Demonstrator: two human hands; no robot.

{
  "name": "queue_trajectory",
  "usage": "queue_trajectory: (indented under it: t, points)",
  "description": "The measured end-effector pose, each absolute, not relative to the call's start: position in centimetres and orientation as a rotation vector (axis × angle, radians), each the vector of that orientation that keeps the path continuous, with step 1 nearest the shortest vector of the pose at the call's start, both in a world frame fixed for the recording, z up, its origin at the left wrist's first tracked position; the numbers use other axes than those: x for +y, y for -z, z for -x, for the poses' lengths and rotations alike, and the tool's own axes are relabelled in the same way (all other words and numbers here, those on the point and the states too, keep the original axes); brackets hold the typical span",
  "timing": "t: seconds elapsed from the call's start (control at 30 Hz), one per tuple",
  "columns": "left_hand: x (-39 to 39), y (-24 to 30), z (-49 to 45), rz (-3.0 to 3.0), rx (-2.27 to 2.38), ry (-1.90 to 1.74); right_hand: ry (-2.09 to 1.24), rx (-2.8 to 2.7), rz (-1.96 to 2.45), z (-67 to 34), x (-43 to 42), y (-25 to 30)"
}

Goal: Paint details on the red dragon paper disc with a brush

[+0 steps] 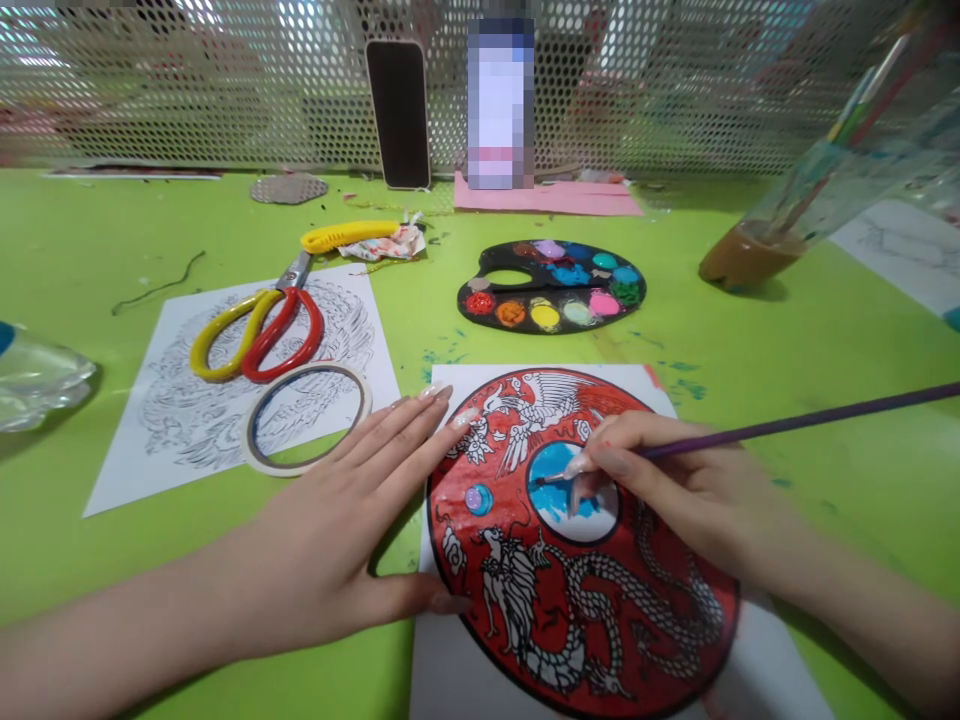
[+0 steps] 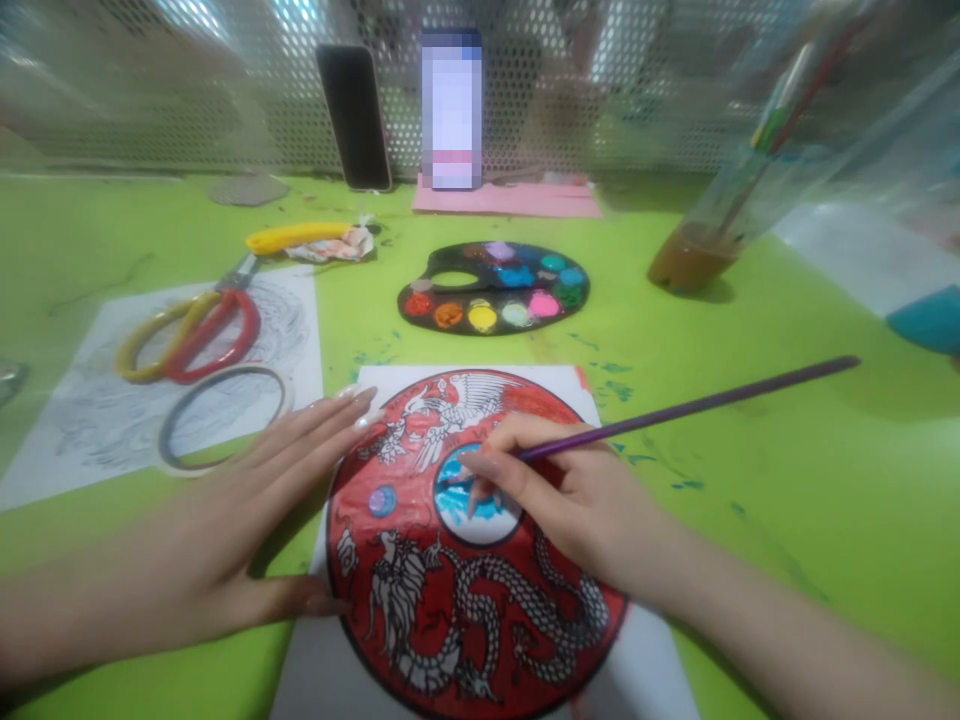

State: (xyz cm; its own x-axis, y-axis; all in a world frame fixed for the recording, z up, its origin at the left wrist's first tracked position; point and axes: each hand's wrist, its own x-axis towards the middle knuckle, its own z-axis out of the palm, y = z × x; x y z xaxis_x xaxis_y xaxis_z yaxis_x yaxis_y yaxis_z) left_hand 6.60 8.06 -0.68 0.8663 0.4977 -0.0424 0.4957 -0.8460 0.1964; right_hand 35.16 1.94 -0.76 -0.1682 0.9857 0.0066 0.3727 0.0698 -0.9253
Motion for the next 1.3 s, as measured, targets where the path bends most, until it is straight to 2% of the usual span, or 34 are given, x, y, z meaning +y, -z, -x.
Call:
queue_trajectory:
  t: [0.2,0.4,0.83,1.3]
  points:
    - [8.16,0.79,-6.70,-2.865,0.758,-0.010,-1.035,-1.589,1.444,-35.10,1.88,0.48]
    - [8.12,0.54,-6.72,-2.876,0.765,-0.010,-1.118,-1.594,1.357,-35.14,1.78,0.62]
    - [8.00,0.78,-6.78,-2.829,0.785,-0.062,-0.996,-1.589,1.466,-35.11,2.03,0.67]
    - [8.20,0.68,-6.71,-2.847,0.749,-0.039,-1.123,-1.666,1.364,-35.14,1.60,0.73]
